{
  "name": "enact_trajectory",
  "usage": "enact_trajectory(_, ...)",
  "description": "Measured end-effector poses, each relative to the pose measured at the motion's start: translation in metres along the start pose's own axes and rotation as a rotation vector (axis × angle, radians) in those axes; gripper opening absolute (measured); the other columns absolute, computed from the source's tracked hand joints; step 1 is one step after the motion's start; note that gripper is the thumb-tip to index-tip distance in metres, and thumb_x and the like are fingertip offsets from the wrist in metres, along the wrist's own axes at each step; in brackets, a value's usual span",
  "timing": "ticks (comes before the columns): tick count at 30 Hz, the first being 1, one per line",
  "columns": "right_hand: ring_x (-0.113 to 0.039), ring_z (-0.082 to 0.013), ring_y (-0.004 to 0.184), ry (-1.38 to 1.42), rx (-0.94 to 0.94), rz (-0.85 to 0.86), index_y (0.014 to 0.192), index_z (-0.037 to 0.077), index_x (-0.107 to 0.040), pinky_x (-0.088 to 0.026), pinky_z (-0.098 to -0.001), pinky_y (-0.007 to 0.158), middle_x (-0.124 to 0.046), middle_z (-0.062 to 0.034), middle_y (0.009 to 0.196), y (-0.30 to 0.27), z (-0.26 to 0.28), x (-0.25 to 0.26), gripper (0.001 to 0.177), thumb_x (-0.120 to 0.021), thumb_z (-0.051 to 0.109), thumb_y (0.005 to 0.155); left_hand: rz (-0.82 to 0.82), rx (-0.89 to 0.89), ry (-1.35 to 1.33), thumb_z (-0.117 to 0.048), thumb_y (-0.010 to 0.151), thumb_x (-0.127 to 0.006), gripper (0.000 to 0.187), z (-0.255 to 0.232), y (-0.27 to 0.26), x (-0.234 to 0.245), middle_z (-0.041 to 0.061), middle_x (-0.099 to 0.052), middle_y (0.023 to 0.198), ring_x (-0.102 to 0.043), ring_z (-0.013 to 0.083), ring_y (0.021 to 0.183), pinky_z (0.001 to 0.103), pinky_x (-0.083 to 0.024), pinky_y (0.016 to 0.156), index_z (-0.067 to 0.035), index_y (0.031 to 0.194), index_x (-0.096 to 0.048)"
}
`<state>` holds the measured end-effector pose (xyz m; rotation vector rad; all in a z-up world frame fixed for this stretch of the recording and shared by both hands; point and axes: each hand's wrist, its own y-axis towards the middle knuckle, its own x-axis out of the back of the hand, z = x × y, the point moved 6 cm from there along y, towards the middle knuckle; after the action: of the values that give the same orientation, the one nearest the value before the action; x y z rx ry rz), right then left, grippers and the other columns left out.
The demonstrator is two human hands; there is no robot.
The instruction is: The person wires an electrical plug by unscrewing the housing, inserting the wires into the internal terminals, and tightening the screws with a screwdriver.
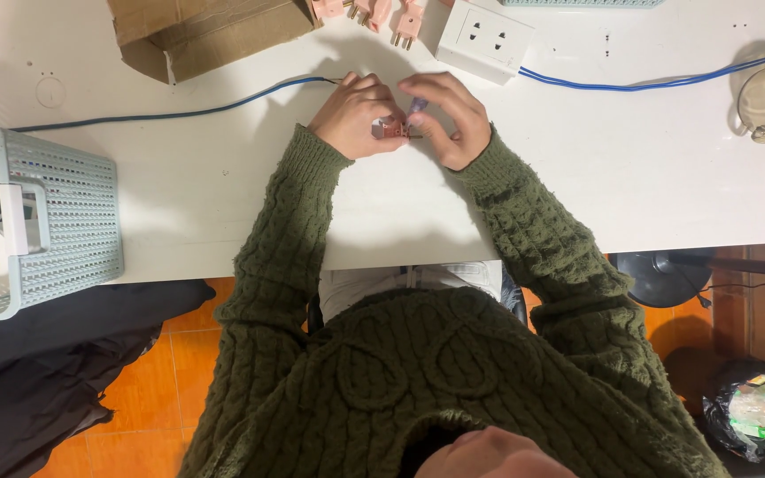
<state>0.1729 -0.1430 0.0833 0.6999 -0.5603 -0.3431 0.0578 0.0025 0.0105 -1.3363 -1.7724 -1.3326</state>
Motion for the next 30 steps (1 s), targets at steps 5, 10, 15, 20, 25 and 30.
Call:
enact_trajectory(5, -0.074, -0.0392, 0.109, -0.016, 0.047, -0.026, 0.145, -0.006, -0.069, -0.064, -0.0484, 0.101, -0.073, -0.0251, 0.126, -0.003, -0.004, 0.0, 0.026, -0.066, 0.009, 0.123, 0.031, 0.011, -0.001, -0.046, 0.099, -0.094, 0.028, 0.001, 0.0, -0.002, -0.004, -0.075, 0.104, -0.06, 0.0244, 0.109, 0.042, -0.042, 0.095, -0.023, 0.091, -0.079)
enact_trajectory(10, -0.073, -0.0405, 0.121, -0.007, 0.041, 0.001, 0.149, -0.006, -0.066, -0.064, -0.0506, 0.107, -0.073, -0.0247, 0.135, 0.004, 0.003, 0.003, 0.033, -0.064, 0.016, 0.124, 0.058, 0.031, -0.008, -0.046, 0.1, -0.093, 0.026, -0.003, 0.002, 0.003, -0.006, -0.074, 0.098, -0.06, 0.0237, 0.105, 0.043, -0.043, 0.094, -0.026, 0.091, -0.079)
enact_trajectory(15, -0.072, -0.0387, 0.101, -0.045, 0.068, -0.017, 0.145, -0.009, -0.071, -0.062, -0.0491, 0.094, -0.069, -0.0243, 0.119, 0.001, -0.001, 0.004, 0.031, -0.064, 0.013, 0.125, 0.073, 0.024, -0.011, -0.045, 0.1, -0.094, 0.022, -0.004, 0.0, 0.002, -0.004, -0.073, 0.102, -0.058, 0.0249, 0.106, 0.043, -0.041, 0.092, -0.027, 0.095, -0.082)
enact_trajectory(20, -0.069, -0.0414, 0.114, -0.079, 0.112, -0.002, 0.148, -0.007, -0.071, -0.061, -0.0508, 0.101, -0.068, -0.0274, 0.129, 0.006, 0.001, 0.009, 0.036, -0.073, 0.019, 0.123, 0.021, 0.014, -0.004, -0.039, 0.102, -0.094, 0.031, -0.007, 0.001, 0.008, -0.008, -0.069, 0.092, -0.057, 0.0225, 0.101, 0.04, -0.04, 0.091, -0.026, 0.083, -0.073)
enact_trajectory(25, -0.068, -0.0356, 0.108, -0.099, 0.087, -0.008, 0.148, -0.007, -0.069, -0.059, -0.0463, 0.094, -0.078, -0.0213, 0.122, 0.009, 0.009, 0.012, 0.033, -0.058, 0.017, 0.128, 0.003, -0.017, 0.008, -0.041, 0.101, -0.097, 0.026, -0.006, -0.002, 0.007, -0.007, -0.071, 0.097, -0.057, 0.0227, 0.105, 0.042, -0.039, 0.093, -0.023, 0.095, -0.08)
enact_trajectory(30, -0.068, -0.0416, 0.114, -0.141, 0.15, 0.007, 0.139, -0.004, -0.079, -0.056, -0.0526, 0.1, -0.074, -0.0261, 0.126, 0.012, 0.005, 0.012, 0.027, -0.066, 0.015, 0.124, -0.045, 0.004, -0.026, -0.034, 0.096, -0.1, 0.033, -0.008, -0.001, 0.013, -0.008, -0.068, 0.099, -0.06, 0.0182, 0.105, 0.039, -0.04, 0.093, -0.025, 0.083, -0.071)
